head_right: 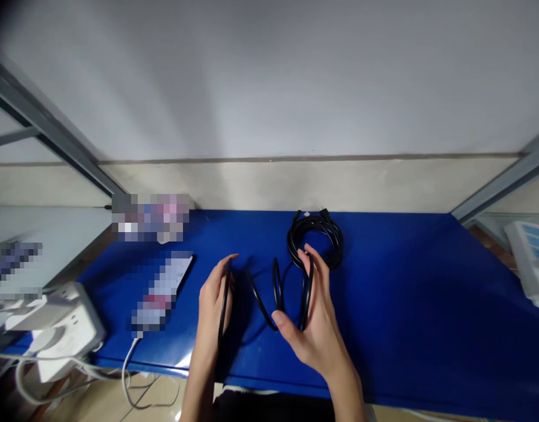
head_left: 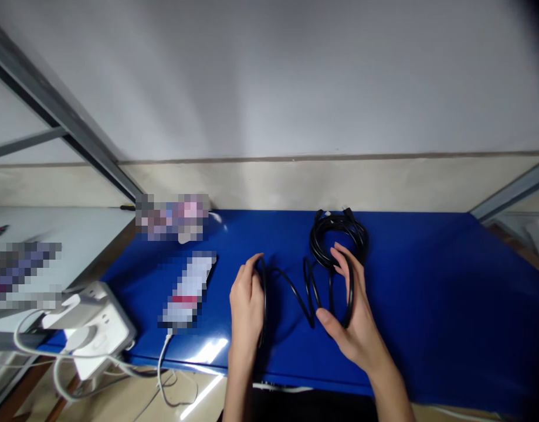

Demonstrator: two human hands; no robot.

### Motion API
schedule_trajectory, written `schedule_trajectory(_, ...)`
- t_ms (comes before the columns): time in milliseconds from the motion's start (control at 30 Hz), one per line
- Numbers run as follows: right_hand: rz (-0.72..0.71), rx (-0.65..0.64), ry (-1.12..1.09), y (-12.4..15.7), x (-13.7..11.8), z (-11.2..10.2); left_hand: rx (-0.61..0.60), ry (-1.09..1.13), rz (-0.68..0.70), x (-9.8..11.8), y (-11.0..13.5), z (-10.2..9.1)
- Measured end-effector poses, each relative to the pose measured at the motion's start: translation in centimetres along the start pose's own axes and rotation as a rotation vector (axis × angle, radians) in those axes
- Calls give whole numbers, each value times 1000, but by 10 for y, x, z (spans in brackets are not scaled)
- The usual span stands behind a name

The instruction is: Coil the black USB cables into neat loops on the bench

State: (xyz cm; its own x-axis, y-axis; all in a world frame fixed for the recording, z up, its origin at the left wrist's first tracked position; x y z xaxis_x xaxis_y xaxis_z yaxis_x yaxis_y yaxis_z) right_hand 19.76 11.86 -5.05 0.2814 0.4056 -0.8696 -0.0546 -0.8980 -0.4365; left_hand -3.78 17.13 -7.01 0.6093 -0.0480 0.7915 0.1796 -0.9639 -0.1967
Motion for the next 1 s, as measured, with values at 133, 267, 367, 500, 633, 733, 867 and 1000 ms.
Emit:
schedule_trajectory(133, -10, 30, 73, -1, 0, 0, -3, 8, -20, -1, -1, -3)
schedule_trajectory(267, 1, 158, 122, -3, 2, -9, 63, 155, -89, -9, 0, -1)
schedule_trajectory(367, 19, 274, 136, -1, 2, -15, 134, 271, -92, -12, 2, 1)
schedule_trajectory(500, 12, 322, 157, 1, -4, -12, 92, 281, -59, -11, 1, 3)
schedule_trajectory(633, 35, 359, 159, 2, -4, -10, 19, 317, -45, -4, -1, -3)
schedule_trajectory(733, 44, 376, 103, 4, 1, -13, -17, 491, -95, -3, 0, -6)
schedule_trajectory(867, 68, 420, 87, 6, 8, -18, -32, 811, -129, -3, 3, -9)
schedule_trajectory(1000, 53, 378, 79, 7, 6, -10, -48, 694, -27, 5, 5, -13)
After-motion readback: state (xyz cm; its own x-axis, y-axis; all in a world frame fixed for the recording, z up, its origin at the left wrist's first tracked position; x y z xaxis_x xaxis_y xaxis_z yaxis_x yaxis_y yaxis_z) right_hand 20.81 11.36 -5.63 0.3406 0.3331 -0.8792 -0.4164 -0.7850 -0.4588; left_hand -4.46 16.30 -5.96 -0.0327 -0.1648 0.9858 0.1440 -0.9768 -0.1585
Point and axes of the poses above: each hand's wrist, its own y-axis away from the middle knuckle, its own z-axis out of the palm, x = y × z, the point moved 9 cm from there along -y, towards the middle knuckle, and after that the axes turned 10 degrees about -y, right-handed, at the moved point
